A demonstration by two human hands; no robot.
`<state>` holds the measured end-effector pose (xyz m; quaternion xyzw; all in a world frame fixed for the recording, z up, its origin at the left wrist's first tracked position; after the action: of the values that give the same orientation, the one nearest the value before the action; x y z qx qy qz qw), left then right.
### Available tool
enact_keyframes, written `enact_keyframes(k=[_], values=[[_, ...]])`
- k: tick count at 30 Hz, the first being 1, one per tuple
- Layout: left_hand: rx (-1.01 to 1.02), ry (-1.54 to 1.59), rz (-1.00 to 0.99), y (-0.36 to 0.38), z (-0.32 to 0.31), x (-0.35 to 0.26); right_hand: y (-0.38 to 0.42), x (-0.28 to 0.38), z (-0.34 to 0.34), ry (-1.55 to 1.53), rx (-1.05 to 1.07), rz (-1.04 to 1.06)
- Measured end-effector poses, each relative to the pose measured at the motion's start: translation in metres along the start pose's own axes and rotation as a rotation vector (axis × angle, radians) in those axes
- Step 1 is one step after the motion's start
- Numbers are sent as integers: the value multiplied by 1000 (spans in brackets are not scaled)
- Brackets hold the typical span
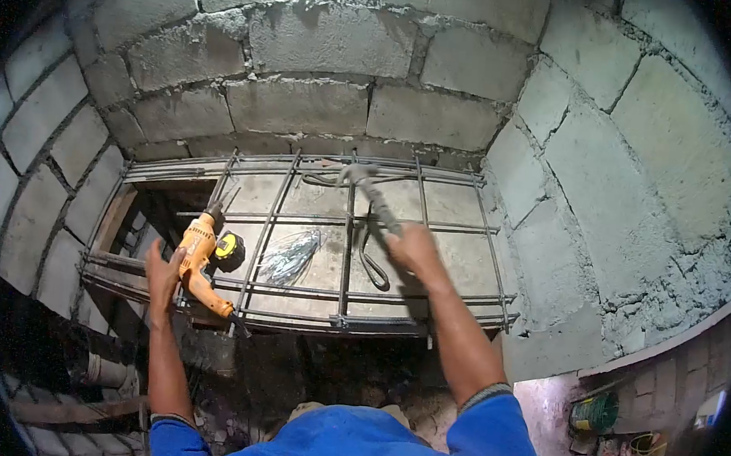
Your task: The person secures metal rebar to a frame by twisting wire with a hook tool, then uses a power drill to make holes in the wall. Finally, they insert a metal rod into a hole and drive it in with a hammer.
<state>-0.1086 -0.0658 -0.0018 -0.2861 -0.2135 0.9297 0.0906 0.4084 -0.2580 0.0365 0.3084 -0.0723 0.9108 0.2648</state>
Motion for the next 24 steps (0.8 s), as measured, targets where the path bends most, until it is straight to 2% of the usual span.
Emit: enact_keyframes(k=[2,3,5,6,7,10,12,14,16,17,19,21,23,24], values=[[94,-51,-130,-14,-14,-11,-25,16,-51,124,39,-19],[148,-71,-212,-24,-25,-13,-37,18,-77,99,-43,-55],[449,-58,-216,-43,-54,-5,-44,39,-109,115,-32,-116],[418,-38,-208,-47,-60,0,-45,51,-120,86,-24,-63],[390,-19,-198,-47,-65,1,-41,68,-122,106,12,-114],[434,-90,-42,-46,-68,-1,-54,82,-156,170,-7,-71],[475,-87,-29,-50,-75,8,-64,79,-169,130,46,-94],[474,-83,-28,-53,-74,11,-44,87,-150,87,106,-143],[548,-106,-4,-64,-75,6,-9,102,-110,93,48,69],[616,-132,32,-64,-77,10,-3,87,-106,91,54,64],[574,-73,-10,-64,-76,14,6,52,-94,-199,-5,87],[578,-51,26,-59,-60,0,41,31,-48,-321,70,19],[606,-48,51,-49,-42,-4,60,-11,-19,-298,43,37],[569,178,54,-43,-36,-1,72,-24,-4,-395,45,-28]])
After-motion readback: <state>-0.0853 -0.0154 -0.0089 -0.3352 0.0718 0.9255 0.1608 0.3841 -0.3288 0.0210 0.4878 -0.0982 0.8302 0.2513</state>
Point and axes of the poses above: each hand's wrist, its own y-axis away from the middle knuckle, its own z-axis out of the back of the hand, x = y × z, the point moved 5 cm from there along -y, towards the middle knuckle, and after that the axes turned 7 degrees about -z, right-handed, at the moved point
